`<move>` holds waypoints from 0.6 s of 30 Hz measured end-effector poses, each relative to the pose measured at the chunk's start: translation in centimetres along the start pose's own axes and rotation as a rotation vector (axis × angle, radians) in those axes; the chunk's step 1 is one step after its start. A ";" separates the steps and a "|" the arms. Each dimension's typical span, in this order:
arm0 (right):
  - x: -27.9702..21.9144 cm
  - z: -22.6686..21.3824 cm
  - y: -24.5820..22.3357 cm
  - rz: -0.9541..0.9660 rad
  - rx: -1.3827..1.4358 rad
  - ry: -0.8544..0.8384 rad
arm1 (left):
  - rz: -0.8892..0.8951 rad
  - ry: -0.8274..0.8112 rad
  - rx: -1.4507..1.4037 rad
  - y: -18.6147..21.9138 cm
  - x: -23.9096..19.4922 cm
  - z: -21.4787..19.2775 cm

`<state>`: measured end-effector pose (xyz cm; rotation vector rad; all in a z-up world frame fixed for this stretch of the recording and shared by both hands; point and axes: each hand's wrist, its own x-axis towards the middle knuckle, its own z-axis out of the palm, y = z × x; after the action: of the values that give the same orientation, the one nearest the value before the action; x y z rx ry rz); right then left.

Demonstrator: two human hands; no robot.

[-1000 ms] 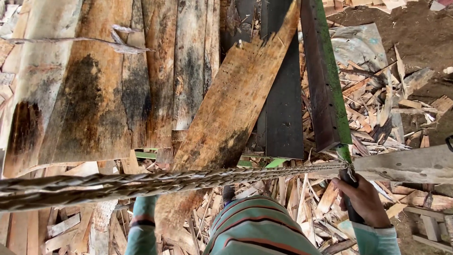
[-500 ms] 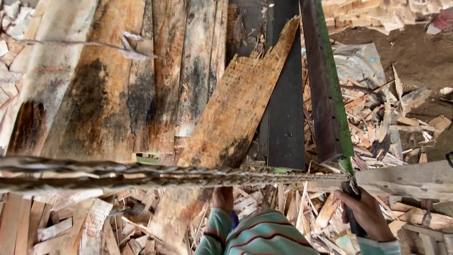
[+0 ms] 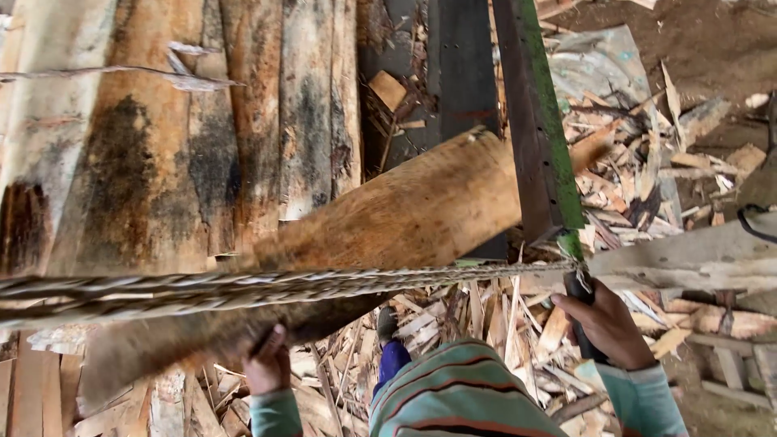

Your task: Cutting thin sheets of wood using a large manual guillotine cutter.

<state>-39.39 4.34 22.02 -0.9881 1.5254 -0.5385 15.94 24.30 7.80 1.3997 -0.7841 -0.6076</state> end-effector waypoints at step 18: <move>-0.2 1.7 1.4 -0.032 -0.222 0.161 | -0.370 -0.032 -0.377 -2.6 29.3 10.3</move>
<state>-38.17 5.59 20.66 -1.1634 1.7432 -0.4885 26.18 -5.13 8.77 1.1907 -0.4047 -1.0107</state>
